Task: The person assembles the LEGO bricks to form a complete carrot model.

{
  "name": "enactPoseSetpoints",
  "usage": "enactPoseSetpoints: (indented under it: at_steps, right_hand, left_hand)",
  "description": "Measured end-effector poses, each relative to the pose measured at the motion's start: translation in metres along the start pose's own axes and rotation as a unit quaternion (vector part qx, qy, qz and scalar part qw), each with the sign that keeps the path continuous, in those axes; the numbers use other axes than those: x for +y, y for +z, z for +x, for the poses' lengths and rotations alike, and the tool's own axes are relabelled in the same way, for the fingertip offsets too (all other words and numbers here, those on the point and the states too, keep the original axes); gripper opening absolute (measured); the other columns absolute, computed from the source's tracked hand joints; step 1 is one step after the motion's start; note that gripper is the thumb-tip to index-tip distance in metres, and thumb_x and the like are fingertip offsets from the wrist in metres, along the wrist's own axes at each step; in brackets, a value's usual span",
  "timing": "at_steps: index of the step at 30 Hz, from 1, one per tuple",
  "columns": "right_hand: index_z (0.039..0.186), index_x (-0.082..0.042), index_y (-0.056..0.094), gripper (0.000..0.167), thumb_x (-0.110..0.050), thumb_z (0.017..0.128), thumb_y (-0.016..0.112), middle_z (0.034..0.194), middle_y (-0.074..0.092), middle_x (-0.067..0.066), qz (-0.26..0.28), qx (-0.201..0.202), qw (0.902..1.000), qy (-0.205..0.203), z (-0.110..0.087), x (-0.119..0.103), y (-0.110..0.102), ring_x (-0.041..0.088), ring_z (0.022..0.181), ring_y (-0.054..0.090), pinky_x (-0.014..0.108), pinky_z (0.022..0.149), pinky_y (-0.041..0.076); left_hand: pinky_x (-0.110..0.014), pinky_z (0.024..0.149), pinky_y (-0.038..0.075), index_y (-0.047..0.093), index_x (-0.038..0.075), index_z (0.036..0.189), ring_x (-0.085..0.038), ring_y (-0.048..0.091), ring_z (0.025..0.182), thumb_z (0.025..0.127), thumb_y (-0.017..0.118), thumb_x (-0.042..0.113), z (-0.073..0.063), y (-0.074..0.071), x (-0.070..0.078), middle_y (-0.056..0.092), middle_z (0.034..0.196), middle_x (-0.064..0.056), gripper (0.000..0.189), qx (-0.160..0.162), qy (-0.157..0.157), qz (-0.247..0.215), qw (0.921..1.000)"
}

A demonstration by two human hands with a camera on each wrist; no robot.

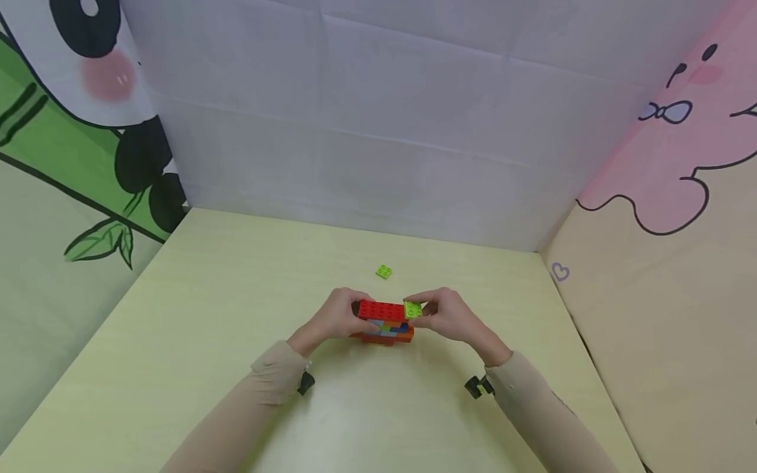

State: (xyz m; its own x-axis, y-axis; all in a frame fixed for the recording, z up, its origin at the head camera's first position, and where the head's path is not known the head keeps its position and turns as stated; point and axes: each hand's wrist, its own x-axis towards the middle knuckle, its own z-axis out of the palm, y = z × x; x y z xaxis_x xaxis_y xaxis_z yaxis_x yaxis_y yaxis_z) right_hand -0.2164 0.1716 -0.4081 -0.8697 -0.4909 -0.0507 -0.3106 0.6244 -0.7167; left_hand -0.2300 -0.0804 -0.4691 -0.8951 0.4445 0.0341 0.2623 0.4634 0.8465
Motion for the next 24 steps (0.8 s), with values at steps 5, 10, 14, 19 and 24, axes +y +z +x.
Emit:
enactPoseSetpoints:
  at_steps: [5, 10, 14, 19, 24]
  right_hand:
    - [0.113, -0.009, 0.071, 0.037, -0.015, 0.078, 0.08, 0.088, 0.065, -0.004, -0.009, 0.01, 0.9999, 0.007, 0.002, -0.003, 0.002, 0.018, 0.064, 0.052, 0.03, 0.052, 0.044]
    - [0.11, -0.009, 0.072, 0.036, -0.015, 0.076, 0.082, 0.091, 0.064, -0.004, -0.009, 0.026, 0.9995, 0.018, 0.003, -0.004, 0.004, 0.018, 0.067, 0.053, 0.03, 0.054, 0.046]
    - [0.109, -0.009, 0.072, 0.037, -0.016, 0.075, 0.083, 0.092, 0.064, -0.004, -0.014, 0.031, 0.999, 0.028, 0.005, -0.006, 0.006, 0.019, 0.069, 0.053, 0.031, 0.056, 0.047]
    - [0.107, -0.011, 0.073, 0.036, -0.016, 0.073, 0.085, 0.092, 0.064, -0.005, -0.021, 0.033, 0.9981, 0.047, 0.007, -0.008, 0.008, 0.019, 0.072, 0.054, 0.031, 0.058, 0.049]
    - [0.105, -0.012, 0.073, 0.037, -0.015, 0.071, 0.086, 0.094, 0.064, -0.005, -0.032, 0.035, 0.9971, 0.059, 0.008, -0.011, 0.008, 0.019, 0.074, 0.054, 0.03, 0.058, 0.049]
  left_hand:
    - [-0.033, 0.076, 0.049, 0.073, 0.016, 0.097, -0.015, 0.057, 0.088, 0.071, 0.086, 0.027, 0.001, -0.001, 0.0, 0.065, 0.093, 0.008, 0.031, -0.001, 0.0, 0.003, 1.0]
    - [-0.033, 0.077, 0.048, 0.073, 0.016, 0.098, -0.015, 0.057, 0.089, 0.071, 0.086, 0.028, 0.0, -0.001, -0.001, 0.065, 0.094, 0.008, 0.032, 0.001, -0.009, 0.001, 1.0]
    - [-0.033, 0.078, 0.048, 0.072, 0.016, 0.097, -0.015, 0.057, 0.09, 0.071, 0.086, 0.027, 0.0, -0.001, -0.002, 0.065, 0.094, 0.008, 0.032, -0.001, -0.014, -0.007, 0.9999]
    - [-0.033, 0.077, 0.049, 0.072, 0.015, 0.097, -0.016, 0.057, 0.089, 0.071, 0.086, 0.027, 0.001, -0.001, -0.003, 0.065, 0.094, 0.007, 0.032, -0.002, -0.012, -0.008, 0.9999]
    - [-0.033, 0.078, 0.048, 0.073, 0.017, 0.098, -0.016, 0.056, 0.091, 0.071, 0.086, 0.025, 0.003, 0.0, -0.004, 0.064, 0.095, 0.008, 0.031, -0.002, -0.018, -0.006, 0.9998]
